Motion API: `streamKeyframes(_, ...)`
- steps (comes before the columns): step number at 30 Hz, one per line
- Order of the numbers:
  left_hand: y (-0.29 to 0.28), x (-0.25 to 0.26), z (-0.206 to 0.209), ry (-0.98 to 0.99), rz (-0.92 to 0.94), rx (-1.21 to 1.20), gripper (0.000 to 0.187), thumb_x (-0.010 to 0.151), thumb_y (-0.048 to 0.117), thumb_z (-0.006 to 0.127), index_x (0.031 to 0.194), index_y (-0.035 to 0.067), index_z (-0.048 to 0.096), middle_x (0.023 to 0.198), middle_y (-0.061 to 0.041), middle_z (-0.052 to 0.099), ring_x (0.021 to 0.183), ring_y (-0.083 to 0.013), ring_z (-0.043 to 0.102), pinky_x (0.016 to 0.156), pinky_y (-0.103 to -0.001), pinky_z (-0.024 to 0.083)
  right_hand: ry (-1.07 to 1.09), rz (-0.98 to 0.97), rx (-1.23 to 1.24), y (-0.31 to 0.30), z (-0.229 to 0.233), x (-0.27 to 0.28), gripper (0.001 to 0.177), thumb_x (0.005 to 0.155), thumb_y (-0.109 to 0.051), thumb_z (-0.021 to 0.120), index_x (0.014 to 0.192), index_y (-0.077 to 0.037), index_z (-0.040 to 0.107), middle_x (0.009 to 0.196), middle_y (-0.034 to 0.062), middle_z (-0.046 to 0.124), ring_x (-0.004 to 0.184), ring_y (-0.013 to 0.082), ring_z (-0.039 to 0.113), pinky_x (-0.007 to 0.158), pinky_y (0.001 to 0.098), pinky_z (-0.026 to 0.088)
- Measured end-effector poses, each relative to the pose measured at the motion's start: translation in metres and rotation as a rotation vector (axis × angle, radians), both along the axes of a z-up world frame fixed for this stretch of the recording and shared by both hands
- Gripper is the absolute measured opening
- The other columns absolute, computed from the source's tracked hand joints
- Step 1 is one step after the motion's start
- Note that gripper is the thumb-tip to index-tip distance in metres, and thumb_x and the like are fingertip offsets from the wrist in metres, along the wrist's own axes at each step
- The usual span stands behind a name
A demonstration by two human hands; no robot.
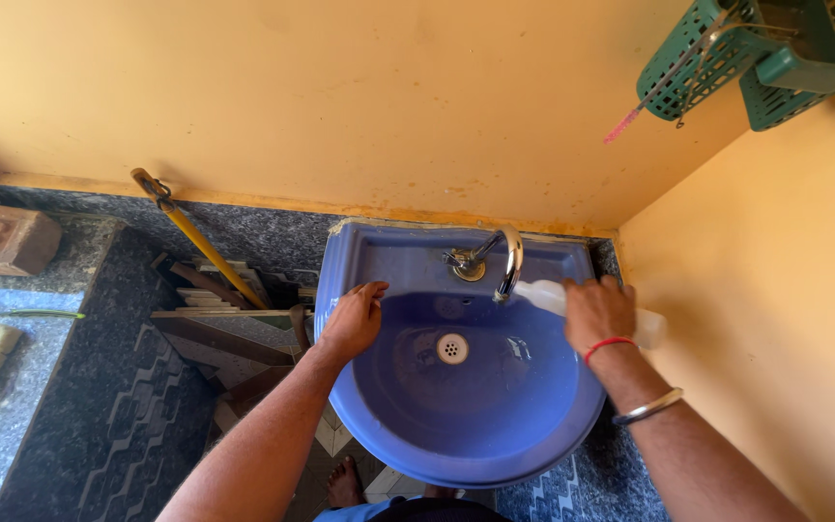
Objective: The person pours liquid from a white bottle into a blue sink and then uses a toothbrush to scrub the sink's surface and faucet. The person scrubs the basin and the area around the faucet repeatedly.
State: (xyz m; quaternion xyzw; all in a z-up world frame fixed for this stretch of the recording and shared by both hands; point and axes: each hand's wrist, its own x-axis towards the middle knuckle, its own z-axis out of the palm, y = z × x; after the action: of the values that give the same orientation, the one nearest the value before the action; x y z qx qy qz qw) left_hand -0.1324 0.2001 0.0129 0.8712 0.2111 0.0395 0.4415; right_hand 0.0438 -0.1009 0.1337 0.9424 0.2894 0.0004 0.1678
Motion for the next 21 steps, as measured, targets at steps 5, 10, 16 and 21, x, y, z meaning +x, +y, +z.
streamKeyframes(5,0.004,-0.002,-0.002,0.032,0.013,-0.002,0.04,0.099,0.001,0.042,0.136,0.005,0.057,0.134,-0.018,0.063,0.124,-0.0323,0.062,0.108,-0.041,0.051,-0.03,-0.092,-0.091,-0.013,0.007,0.02,0.027,0.09,-0.019,0.068,0.115,-0.026,0.076,0.102,0.0019,0.075,0.111,0.0236,0.064,0.093,0.044,0.045)
streamKeyframes(10,-0.001,0.007,0.003,0.013,-0.03,0.021,0.04,0.098,0.001,0.042,0.135,0.005,0.058,0.134,-0.018,0.064,0.125,-0.0329,0.062,0.109,-0.042,0.05,-0.119,-0.047,-0.058,-0.002,0.024,0.044,0.028,0.092,-0.017,0.064,0.113,-0.031,0.078,0.101,0.0005,0.075,0.109,0.0236,0.063,0.093,0.044,0.044)
streamKeyframes(16,-0.006,0.014,0.013,-0.034,-0.046,-0.011,0.038,0.1,0.003,0.042,0.134,0.005,0.058,0.135,-0.019,0.062,0.125,-0.0342,0.061,0.105,-0.043,0.051,-0.154,-0.064,-0.18,-0.01,0.051,0.055,0.024,0.093,-0.019,0.065,0.109,-0.031,0.079,0.1,-0.0016,0.076,0.111,0.0216,0.063,0.094,0.0408,0.044)
streamKeyframes(21,-0.006,0.014,0.002,-0.094,-0.067,0.025,0.039,0.097,0.001,0.044,0.133,0.004,0.059,0.132,-0.02,0.065,0.123,-0.0354,0.063,0.105,-0.044,0.053,-0.11,-0.036,-0.286,-0.025,0.058,0.031,0.018,0.094,-0.02,0.062,0.099,-0.023,0.079,0.101,-0.0009,0.077,0.112,0.0209,0.064,0.096,0.0409,0.045)
